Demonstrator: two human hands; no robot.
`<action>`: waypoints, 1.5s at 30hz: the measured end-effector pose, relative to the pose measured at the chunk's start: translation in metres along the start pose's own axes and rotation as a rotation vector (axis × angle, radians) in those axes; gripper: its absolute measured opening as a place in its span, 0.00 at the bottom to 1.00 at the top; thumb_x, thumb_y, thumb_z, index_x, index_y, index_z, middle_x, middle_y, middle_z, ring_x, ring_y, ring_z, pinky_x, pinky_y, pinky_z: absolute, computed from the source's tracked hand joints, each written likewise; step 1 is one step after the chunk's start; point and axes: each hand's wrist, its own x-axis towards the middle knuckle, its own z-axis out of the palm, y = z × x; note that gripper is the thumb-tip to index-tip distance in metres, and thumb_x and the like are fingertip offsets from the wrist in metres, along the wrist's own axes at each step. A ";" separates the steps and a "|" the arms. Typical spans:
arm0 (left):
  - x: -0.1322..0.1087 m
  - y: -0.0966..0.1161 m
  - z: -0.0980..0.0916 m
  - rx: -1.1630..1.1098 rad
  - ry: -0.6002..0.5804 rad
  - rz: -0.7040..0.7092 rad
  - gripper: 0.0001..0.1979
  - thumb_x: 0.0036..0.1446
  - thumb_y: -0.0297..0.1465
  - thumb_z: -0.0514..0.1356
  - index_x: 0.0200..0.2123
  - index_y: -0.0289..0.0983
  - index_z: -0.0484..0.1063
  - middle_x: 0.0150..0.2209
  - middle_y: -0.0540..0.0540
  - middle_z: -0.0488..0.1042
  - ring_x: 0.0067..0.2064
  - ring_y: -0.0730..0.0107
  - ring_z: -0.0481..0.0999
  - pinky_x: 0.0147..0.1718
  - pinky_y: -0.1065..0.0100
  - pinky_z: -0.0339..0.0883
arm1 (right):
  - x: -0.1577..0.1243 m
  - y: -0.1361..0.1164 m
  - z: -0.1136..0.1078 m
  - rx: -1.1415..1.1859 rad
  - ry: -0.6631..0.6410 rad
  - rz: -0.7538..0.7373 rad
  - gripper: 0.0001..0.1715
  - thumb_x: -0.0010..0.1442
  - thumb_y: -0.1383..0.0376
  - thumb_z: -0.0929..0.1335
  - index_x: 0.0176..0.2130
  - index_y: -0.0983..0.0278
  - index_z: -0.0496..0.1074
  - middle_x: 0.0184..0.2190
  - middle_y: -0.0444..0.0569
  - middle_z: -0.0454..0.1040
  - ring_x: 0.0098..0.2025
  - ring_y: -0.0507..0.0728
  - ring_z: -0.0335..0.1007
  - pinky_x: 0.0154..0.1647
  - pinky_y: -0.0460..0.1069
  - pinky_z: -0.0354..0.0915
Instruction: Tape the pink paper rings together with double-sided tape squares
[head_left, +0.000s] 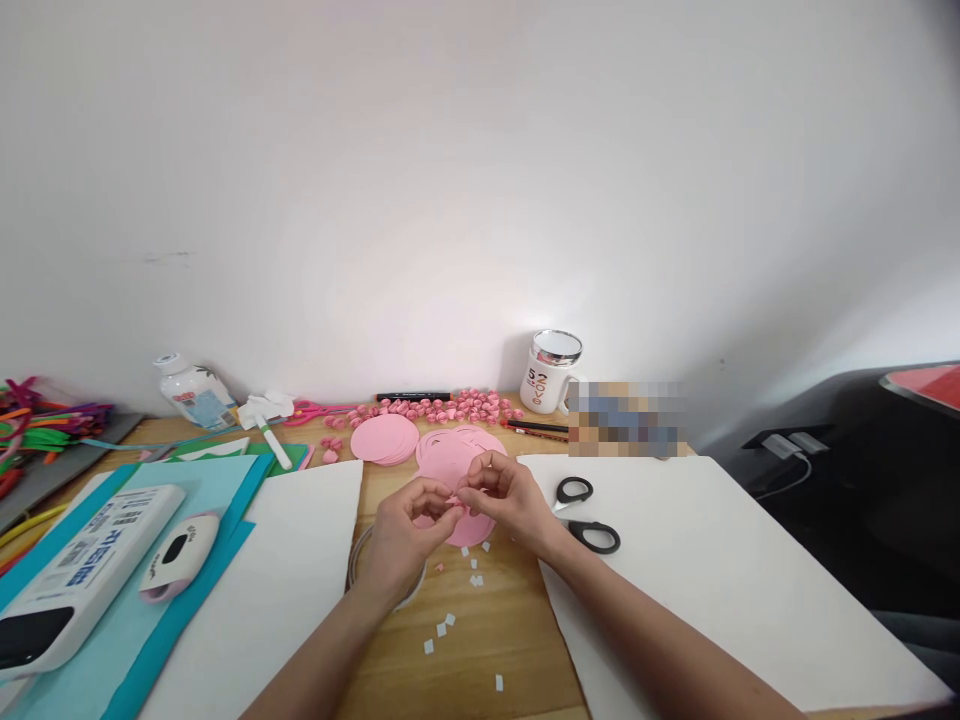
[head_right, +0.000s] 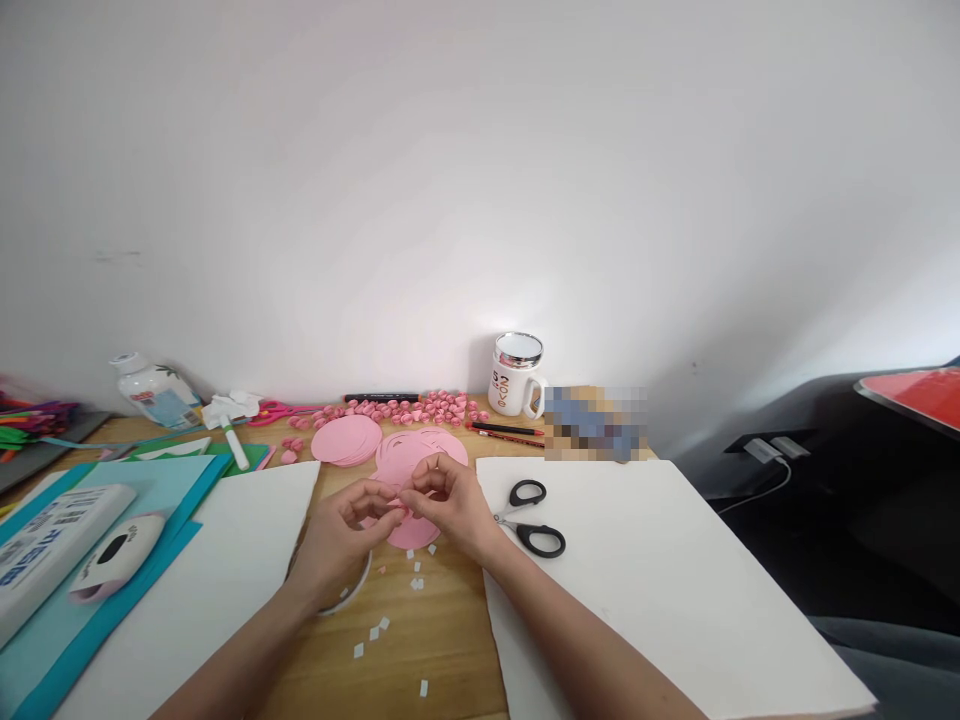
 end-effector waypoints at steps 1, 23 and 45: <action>0.000 0.000 0.000 0.002 -0.003 0.007 0.08 0.44 0.33 0.61 0.28 0.35 0.69 0.26 0.47 0.74 0.29 0.69 0.73 0.26 0.72 0.65 | 0.000 0.000 0.000 -0.002 -0.011 0.002 0.18 0.43 0.60 0.72 0.30 0.64 0.62 0.24 0.43 0.71 0.24 0.48 0.65 0.26 0.44 0.61; 0.003 0.004 -0.003 -0.067 0.083 -0.015 0.07 0.43 0.34 0.62 0.24 0.35 0.73 0.26 0.46 0.76 0.30 0.67 0.73 0.30 0.70 0.65 | -0.003 0.002 0.005 -0.174 0.038 -0.123 0.10 0.48 0.60 0.69 0.30 0.64 0.74 0.29 0.48 0.71 0.26 0.50 0.67 0.29 0.47 0.67; 0.005 0.002 -0.005 0.072 0.033 0.012 0.13 0.44 0.31 0.60 0.36 0.36 0.69 0.28 0.46 0.78 0.32 0.64 0.76 0.32 0.67 0.66 | -0.003 0.008 0.000 -0.535 -0.050 -0.379 0.07 0.49 0.66 0.68 0.32 0.61 0.73 0.32 0.49 0.70 0.30 0.52 0.68 0.28 0.46 0.67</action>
